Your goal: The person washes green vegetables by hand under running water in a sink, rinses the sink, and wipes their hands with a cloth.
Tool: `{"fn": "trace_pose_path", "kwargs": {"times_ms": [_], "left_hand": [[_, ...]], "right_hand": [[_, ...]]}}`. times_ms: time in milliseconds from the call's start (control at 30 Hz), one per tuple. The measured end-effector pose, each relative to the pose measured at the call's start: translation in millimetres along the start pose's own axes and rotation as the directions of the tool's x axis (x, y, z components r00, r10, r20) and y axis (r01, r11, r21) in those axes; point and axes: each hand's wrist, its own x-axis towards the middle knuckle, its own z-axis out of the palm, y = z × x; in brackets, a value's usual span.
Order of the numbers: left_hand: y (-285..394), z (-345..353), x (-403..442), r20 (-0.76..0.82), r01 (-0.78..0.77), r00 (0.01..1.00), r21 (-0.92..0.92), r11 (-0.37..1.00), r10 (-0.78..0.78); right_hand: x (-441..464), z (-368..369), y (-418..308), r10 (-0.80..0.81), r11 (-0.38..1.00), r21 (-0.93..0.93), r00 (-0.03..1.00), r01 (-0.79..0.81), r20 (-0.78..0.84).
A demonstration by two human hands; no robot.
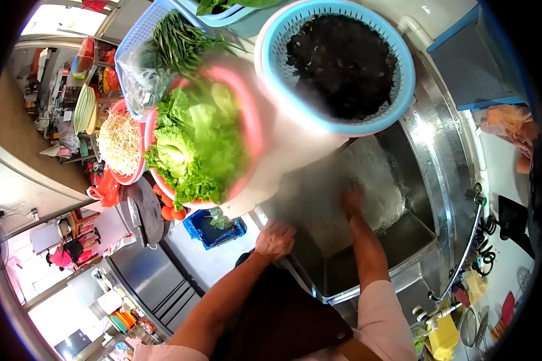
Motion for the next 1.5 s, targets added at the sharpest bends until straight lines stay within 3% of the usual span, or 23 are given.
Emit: {"fn": "trace_pose_path", "kwargs": {"times_ms": [67, 133, 200, 333, 400, 500, 600, 700, 833, 900, 1000, 1067, 1100, 1133, 1167, 1200, 1233, 1300, 1367, 1500], "left_hand": [[3, 2, -4, -0.006, 0.013, 1.000, -0.027, 1.000, -0.013], [-1, 3, 1, -0.008, 0.012, 1.000, -0.025, 1.000, -0.012], [0, 0, 2, 0.014, 0.008, 1.000, -0.007, 1.000, -0.008], [0, 1, 3, 0.039, -0.004, 0.999, 0.006, 1.000, 0.003], [-1, 3, 1, 0.048, 0.005, 0.999, -0.002, 1.000, -0.005], [-2, 0, 2, 0.067, 0.015, 0.998, -0.007, 1.000, -0.015], [-1, -1, 2, 0.068, 0.026, 0.997, -0.006, 1.000, -0.026], [0, -5, 4, 0.039, 0.017, 0.999, -0.030, 0.999, -0.016], [-4, 2, -1, 0.046, 0.011, 0.999, -0.008, 1.000, -0.011], [-5, 7, -6, 0.051, 0.011, 0.999, -0.013, 1.000, -0.010], [-3, -1, 0, 0.049, -0.004, 0.999, -0.002, 1.000, 0.004], [-5, 3, -4, 0.042, 0.002, 0.999, -0.020, 1.000, -0.002], [-6, 7, -7, 0.043, 0.009, 0.999, -0.029, 1.000, -0.008], [-7, 8, -9, 0.045, 0.017, 0.999, -0.041, 0.999, -0.015], [-7, 7, -7, 0.015, 0.009, 1.000, -0.047, 0.999, -0.009], [-7, 8, -8, 0.023, 0.006, 1.000, -0.039, 0.999, -0.005], [-9, 11, -10, 0.028, 0.004, 1.000, -0.030, 1.000, -0.003], [-10, 10, -12, 0.040, 0.013, 0.999, -0.016, 1.000, -0.012], [-11, 9, -11, 0.021, 0.006, 1.000, -0.010, 1.000, -0.006], [-10, 11, -13, 0.007, 0.014, 1.000, -0.028, 1.000, -0.014]], "right_hand": [[-31, 4, -10, 0.084, 0.993, -0.088, 0.995, -0.078, 0.063], [-58, 36, -26, 0.031, 0.945, -0.327, 0.994, 0.005, 0.105], [-65, 110, -54, -0.345, 0.914, -0.209, 0.937, 0.349, 0.055], [0, 113, -94, -0.471, 0.877, -0.039, 0.873, 0.479, 0.128], [64, 90, -68, -0.421, 0.906, -0.012, 0.903, 0.424, 0.084], [126, 42, 27, -0.215, 0.975, -0.045, 0.976, 0.216, 0.013], [86, 20, 123, 0.098, 0.988, -0.120, 0.995, -0.099, -0.014], [-7, 24, 126, 0.274, 0.947, -0.201, 0.957, -0.252, 0.091], [-61, 81, -1, -0.134, 0.968, -0.195, 0.984, 0.156, 0.119], [-24, 97, -72, -0.358, 0.925, -0.107, 0.931, 0.365, 0.079], [83, 59, -102, -0.441, 0.885, 0.098, 0.887, 0.455, -0.140], [138, 3, -62, -0.326, 0.854, 0.306, 0.890, 0.422, -0.317], [146, -20, -14, -0.339, 0.938, -0.089, 0.940, 0.335, -0.032], [154, -42, 34, -0.323, 0.785, -0.465, 0.911, 0.409, 0.255], [163, -4, 114, -0.185, 0.938, -0.287, 0.981, 0.194, 0.059], [134, -7, 147, -0.020, 0.966, -0.259, 0.999, 0.027, 0.027], [85, -9, 160, 0.138, 0.953, -0.279, 0.988, -0.115, 0.064], [-6, 6, 147, 0.229, 0.924, -0.356, 0.947, -0.138, 0.228], [-65, 37, 95, 0.103, 0.932, -0.362, 0.949, 0.012, 0.297], [-27, 108, -53, -0.390, 0.893, -0.155, 0.899, 0.423, 0.200]]}}
